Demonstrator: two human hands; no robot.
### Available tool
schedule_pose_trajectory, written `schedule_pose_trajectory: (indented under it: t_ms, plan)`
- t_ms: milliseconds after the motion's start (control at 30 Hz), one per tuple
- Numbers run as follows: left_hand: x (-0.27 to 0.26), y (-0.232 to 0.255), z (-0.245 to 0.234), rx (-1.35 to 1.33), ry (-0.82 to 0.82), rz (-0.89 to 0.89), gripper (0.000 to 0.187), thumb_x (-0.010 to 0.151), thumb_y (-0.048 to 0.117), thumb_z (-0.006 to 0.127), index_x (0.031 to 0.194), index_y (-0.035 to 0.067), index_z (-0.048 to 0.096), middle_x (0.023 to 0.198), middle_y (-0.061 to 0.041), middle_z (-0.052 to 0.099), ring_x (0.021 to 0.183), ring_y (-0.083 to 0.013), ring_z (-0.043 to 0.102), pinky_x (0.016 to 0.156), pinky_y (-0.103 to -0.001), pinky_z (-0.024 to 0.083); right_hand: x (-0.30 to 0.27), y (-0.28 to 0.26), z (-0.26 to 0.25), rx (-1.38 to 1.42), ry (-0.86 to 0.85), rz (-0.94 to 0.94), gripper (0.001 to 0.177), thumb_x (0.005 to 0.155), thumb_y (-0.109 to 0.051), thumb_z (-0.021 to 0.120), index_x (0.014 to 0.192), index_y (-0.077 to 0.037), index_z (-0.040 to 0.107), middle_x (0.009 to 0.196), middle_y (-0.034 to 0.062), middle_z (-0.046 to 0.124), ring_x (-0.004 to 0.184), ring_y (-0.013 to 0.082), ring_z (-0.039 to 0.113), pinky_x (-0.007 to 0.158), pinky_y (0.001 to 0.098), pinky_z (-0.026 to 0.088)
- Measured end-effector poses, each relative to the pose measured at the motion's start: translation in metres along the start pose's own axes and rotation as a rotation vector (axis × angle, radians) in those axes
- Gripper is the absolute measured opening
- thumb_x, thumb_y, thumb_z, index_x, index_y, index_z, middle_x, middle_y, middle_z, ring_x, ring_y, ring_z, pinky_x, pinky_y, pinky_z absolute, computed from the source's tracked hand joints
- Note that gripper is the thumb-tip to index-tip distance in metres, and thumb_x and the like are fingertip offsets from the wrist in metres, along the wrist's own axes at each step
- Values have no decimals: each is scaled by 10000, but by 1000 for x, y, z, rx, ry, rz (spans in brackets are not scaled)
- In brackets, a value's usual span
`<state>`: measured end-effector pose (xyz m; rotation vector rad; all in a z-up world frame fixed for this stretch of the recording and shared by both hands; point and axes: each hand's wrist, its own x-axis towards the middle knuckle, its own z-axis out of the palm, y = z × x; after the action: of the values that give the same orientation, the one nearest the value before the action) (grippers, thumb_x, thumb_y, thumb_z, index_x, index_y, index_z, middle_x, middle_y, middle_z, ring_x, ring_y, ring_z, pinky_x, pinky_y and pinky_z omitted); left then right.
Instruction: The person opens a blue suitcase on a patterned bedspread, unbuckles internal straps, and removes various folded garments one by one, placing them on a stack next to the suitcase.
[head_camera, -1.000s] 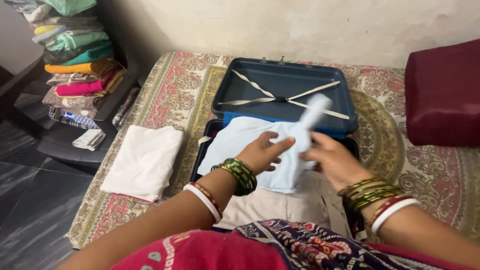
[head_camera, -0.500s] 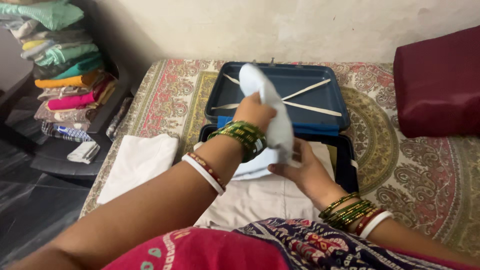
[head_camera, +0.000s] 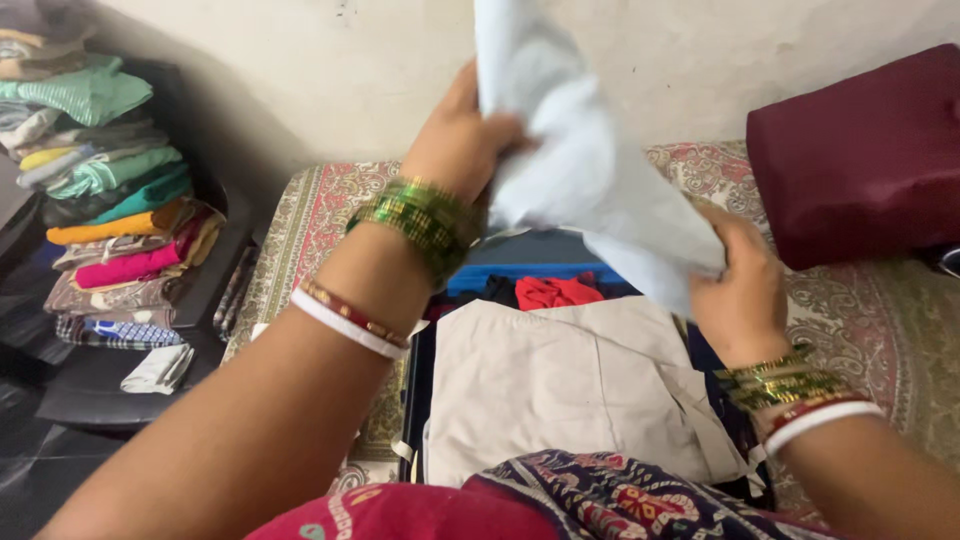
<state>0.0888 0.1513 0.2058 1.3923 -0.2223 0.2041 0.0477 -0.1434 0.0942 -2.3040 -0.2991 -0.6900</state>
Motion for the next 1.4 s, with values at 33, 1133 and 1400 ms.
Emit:
schedule_pose_trajectory:
  t_ms: [33, 1133, 1400]
  plan:
    - [-10, -14, -20, 158, 20, -26, 735, 752, -32, 613, 1464, 95, 482, 1153, -137, 734, 938, -217, 729, 791, -341, 623, -3, 1, -6, -191, 8, -234, 591, 767, 35, 635, 1354, -32, 628, 1358, 194, 657, 1248, 375, 637, 1049, 412, 510]
    - [-144, -159, 54, -212, -367, -521, 1008, 805, -3, 648, 1594, 96, 29, 1534, -208, 494, 1068, -312, 714, 867, -379, 606, -38, -2, 26, 539, -634, 767, 621, 724, -14, 633, 1345, -37, 620, 1173, 129, 717, 1051, 253, 676, 896, 383, 519]
    - [-164, -199, 70, 1051, -460, -277, 893, 788, 363, 766, 1548, 210, 322, 1670, -119, 228, 1529, -377, 178, 1200, -526, 276, -65, 111, 32, 166, -719, 684, 668, 731, 25, 758, 1370, -16, 567, 1193, 161, 732, 1087, 250, 689, 957, 361, 519]
